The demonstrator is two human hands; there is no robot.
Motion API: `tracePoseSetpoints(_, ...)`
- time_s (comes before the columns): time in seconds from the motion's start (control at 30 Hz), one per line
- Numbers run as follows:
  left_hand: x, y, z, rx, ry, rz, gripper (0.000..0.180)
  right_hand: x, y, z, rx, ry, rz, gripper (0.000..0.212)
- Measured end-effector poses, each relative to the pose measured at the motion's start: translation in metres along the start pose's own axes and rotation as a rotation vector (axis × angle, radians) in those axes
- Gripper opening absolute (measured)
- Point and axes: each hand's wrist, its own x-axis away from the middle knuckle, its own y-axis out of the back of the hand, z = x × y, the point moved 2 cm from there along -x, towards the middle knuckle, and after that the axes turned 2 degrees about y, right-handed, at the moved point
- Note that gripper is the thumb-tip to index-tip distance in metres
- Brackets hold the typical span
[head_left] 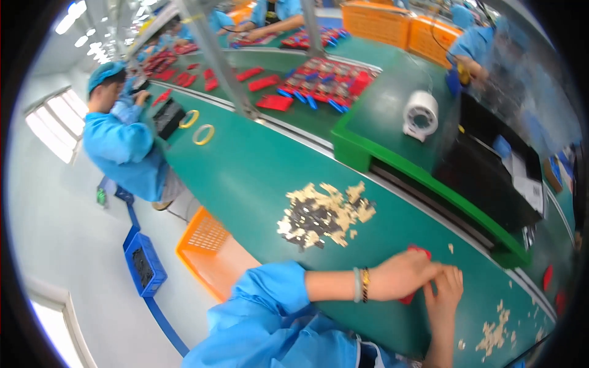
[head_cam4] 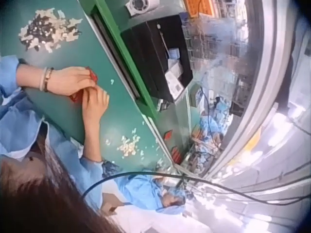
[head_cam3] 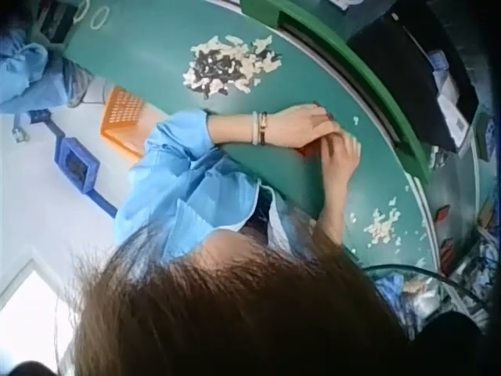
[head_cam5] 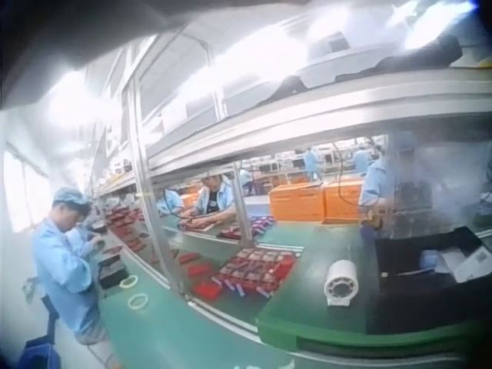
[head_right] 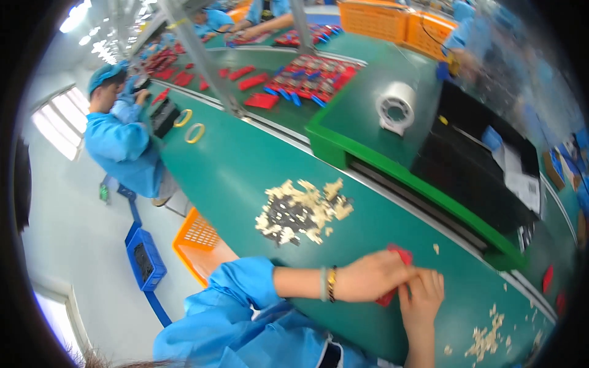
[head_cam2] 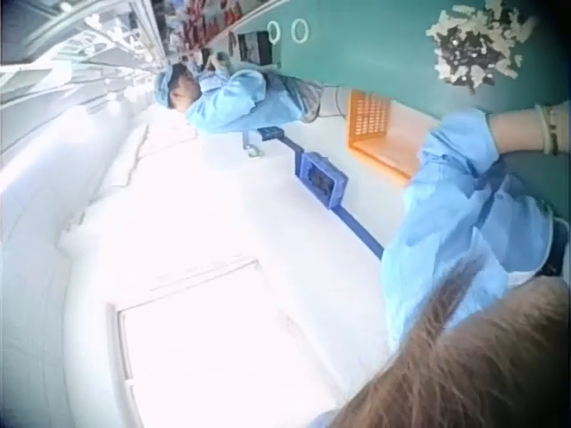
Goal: The person assembles small electronic components into red plastic casings by hand on a factory production line.
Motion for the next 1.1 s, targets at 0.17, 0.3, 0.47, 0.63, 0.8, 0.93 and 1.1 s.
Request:
tracePoseSetpoints(0.17,0.015,0.027,0.032,-0.302,0.220,-0.108,0.039,-0.026,-0.029,-0.026,-0.376,-0.334,-0.059,0.011)
tracePoseSetpoints(0.3,0.035,-0.005,0.029,-0.304,0.034,0.133,0.037,-0.010,-0.058,-0.068,-0.944,-0.854,0.142,0.009)
tracePoseSetpoints(0.47,0.042,-0.021,0.024,-0.400,0.056,0.202,0.045,-0.001,-0.065,-0.070,-0.896,-0.831,0.119,0.011)
tracePoseSetpoints(0.63,0.039,-0.021,0.024,-0.370,0.050,0.205,0.045,-0.002,-0.071,-0.076,-0.830,-0.809,0.176,0.011)
tracePoseSetpoints(0.8,0.038,-0.021,0.025,-0.367,0.063,0.208,0.043,-0.003,-0.076,-0.077,-0.704,-0.769,0.165,0.010)
tracePoseSetpoints(0.93,0.037,-0.020,0.027,-0.359,0.067,0.208,0.042,-0.005,-0.078,-0.073,-0.670,-0.743,0.122,0.013)
tracePoseSetpoints(1.1,0.036,-0.020,0.029,-0.328,0.068,0.200,0.039,-0.007,-0.075,-0.068,-0.581,-0.739,0.191,0.010)
